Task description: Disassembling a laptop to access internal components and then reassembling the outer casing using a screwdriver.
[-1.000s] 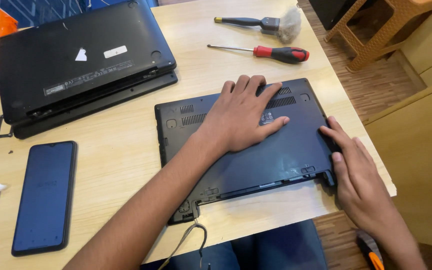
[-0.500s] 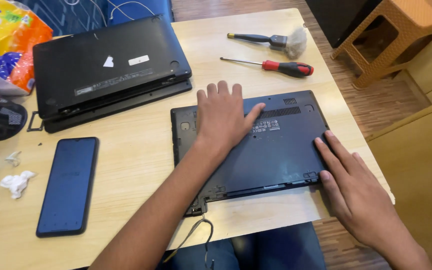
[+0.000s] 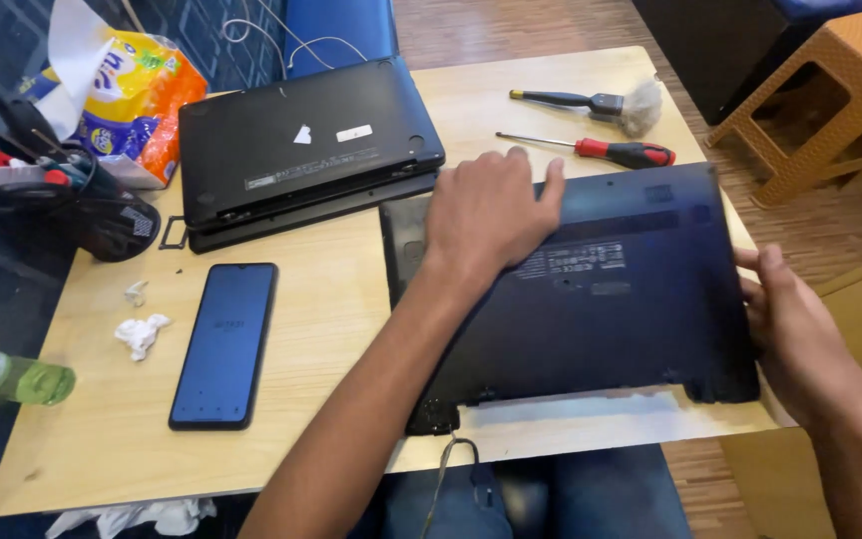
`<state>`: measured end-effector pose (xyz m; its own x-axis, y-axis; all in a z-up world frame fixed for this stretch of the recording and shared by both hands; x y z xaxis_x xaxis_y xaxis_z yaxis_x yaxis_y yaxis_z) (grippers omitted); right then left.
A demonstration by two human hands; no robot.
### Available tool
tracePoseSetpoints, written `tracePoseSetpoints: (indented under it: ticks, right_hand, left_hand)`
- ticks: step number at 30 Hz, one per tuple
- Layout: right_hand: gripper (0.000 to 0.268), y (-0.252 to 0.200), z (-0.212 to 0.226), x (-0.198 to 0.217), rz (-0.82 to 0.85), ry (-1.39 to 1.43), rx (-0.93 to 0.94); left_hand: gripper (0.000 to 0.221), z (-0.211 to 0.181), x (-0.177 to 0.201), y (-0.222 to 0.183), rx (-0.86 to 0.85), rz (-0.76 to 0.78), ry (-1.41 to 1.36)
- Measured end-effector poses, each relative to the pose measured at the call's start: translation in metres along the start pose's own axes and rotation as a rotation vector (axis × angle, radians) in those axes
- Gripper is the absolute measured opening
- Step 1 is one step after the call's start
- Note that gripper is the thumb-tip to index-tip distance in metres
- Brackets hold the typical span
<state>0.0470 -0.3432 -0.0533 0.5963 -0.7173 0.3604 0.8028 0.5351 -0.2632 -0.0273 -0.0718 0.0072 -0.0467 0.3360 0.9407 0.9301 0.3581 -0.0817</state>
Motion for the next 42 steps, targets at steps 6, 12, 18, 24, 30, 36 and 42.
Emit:
tracePoseSetpoints:
  ticks: [6,12,18,24,30,36,42]
  right_hand:
    - [0.042,0.013,-0.042,-0.016,0.019,0.384,0.008]
    - [0.032,0.006,-0.043,-0.017,-0.053,0.288,0.122]
    - [0.033,0.008,-0.085,0.018,-0.118,0.284,0.125]
    - [0.048,-0.003,-0.052,0.007,-0.024,0.555,0.041]
    - [0.053,-0.002,-0.056,0.007,-0.067,0.600,-0.003]
    - [0.053,-0.015,-0.029,-0.001,-0.082,0.656,0.006]
    - [0.050,0.000,-0.052,0.004,-0.027,0.674,-0.106]
  left_hand:
    - [0.048,-0.008,0.014,0.011,-0.134,-0.268,-0.063]
    - [0.016,0.006,0.017,0.036,-0.324,-0.340,-0.082]
    - [0.017,0.105,0.083,0.004,-0.334,-0.473,-0.129]
    - [0.120,0.199,0.041,-0.035,0.213,0.252,0.283]
    - [0.080,0.203,0.005,-0.044,-0.029,-0.346,0.705]
    - [0.060,0.177,0.044,-0.056,-0.140,-0.423,0.943]
    - [0.040,0.181,0.126,-0.051,-0.117,-0.513,0.823]
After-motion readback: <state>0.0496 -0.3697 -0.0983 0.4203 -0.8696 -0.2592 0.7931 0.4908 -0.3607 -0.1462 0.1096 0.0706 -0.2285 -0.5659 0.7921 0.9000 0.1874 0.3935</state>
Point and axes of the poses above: each hand's wrist, its own y-axis towards the middle knuckle, its own x-axis out of the back of the hand, z = x × y, the point moved 4 cm from there along y, towards the middle knuckle, and after that the axes turned 14 degrees about z, right-handed, at the moved point
